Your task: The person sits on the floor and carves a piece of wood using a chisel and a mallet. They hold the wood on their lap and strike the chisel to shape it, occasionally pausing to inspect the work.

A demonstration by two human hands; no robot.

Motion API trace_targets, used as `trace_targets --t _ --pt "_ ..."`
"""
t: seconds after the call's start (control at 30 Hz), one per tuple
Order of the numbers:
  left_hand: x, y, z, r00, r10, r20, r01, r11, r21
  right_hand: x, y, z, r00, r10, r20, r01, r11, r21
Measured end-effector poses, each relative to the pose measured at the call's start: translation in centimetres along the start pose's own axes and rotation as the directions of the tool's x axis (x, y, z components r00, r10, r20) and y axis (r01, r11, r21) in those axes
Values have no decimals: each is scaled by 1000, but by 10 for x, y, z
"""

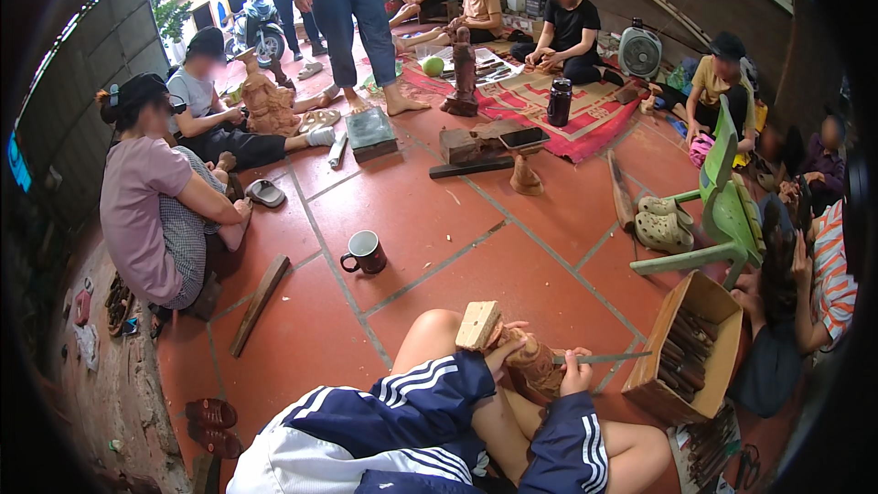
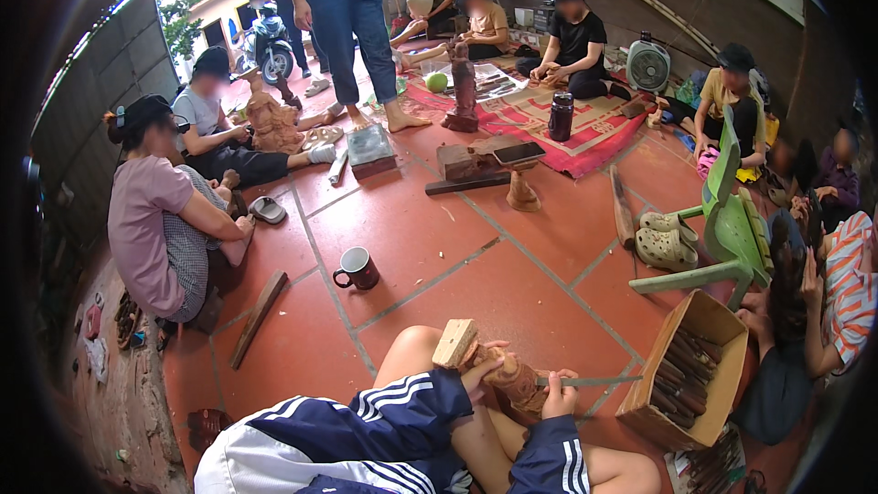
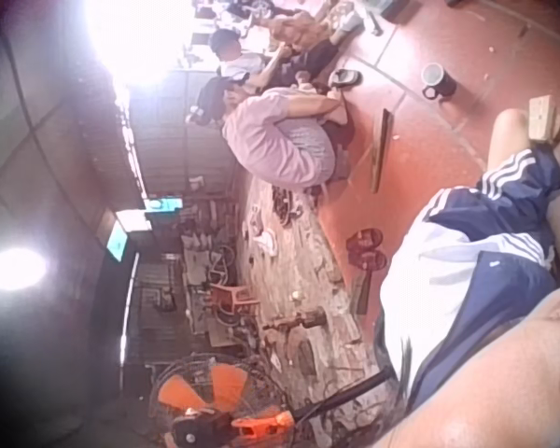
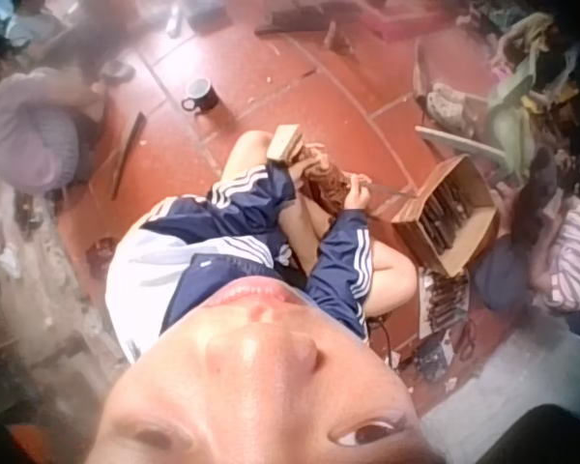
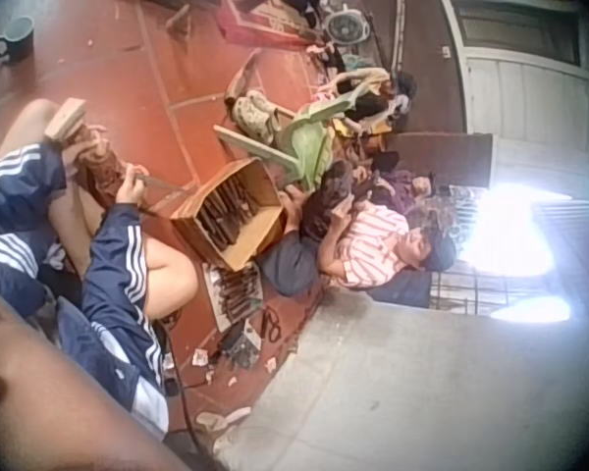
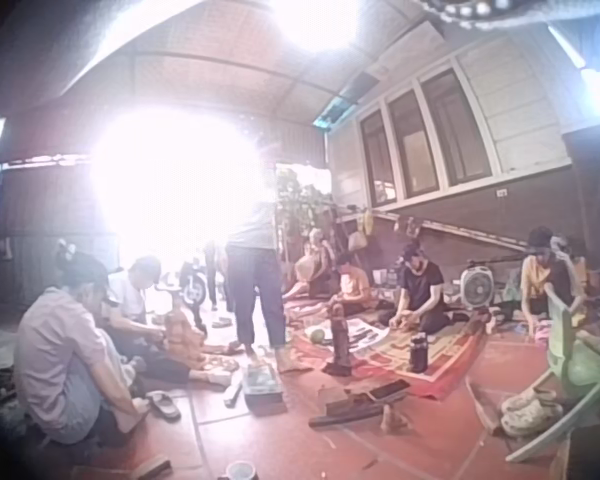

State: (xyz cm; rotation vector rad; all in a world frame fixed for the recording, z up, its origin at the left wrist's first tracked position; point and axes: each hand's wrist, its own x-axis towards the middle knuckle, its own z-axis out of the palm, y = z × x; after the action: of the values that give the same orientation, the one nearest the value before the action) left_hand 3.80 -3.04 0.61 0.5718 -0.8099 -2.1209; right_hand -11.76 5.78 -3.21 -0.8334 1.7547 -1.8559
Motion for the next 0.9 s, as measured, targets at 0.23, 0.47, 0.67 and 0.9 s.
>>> trace_targets --t 0.23,0.47,0.67,0.9 --pt "-2 1 2 999 -2 -51 1 1000 -19 -3 -21 6 989 80 123 -94 989 111" --pt "-2 4 5 999 16 -37 -18 999 -48 -5 -16 1 992 67 109 -74 995 67" --pt "-1 1 -1 999 -2 -37 -1 996 -94 -12 -16 6 997 61 38 -65 993 103" --pt "-2 -2 0 999 22 -41 -24 997 -70 -13 -1 -2 998 52 43 -51 998 -33"
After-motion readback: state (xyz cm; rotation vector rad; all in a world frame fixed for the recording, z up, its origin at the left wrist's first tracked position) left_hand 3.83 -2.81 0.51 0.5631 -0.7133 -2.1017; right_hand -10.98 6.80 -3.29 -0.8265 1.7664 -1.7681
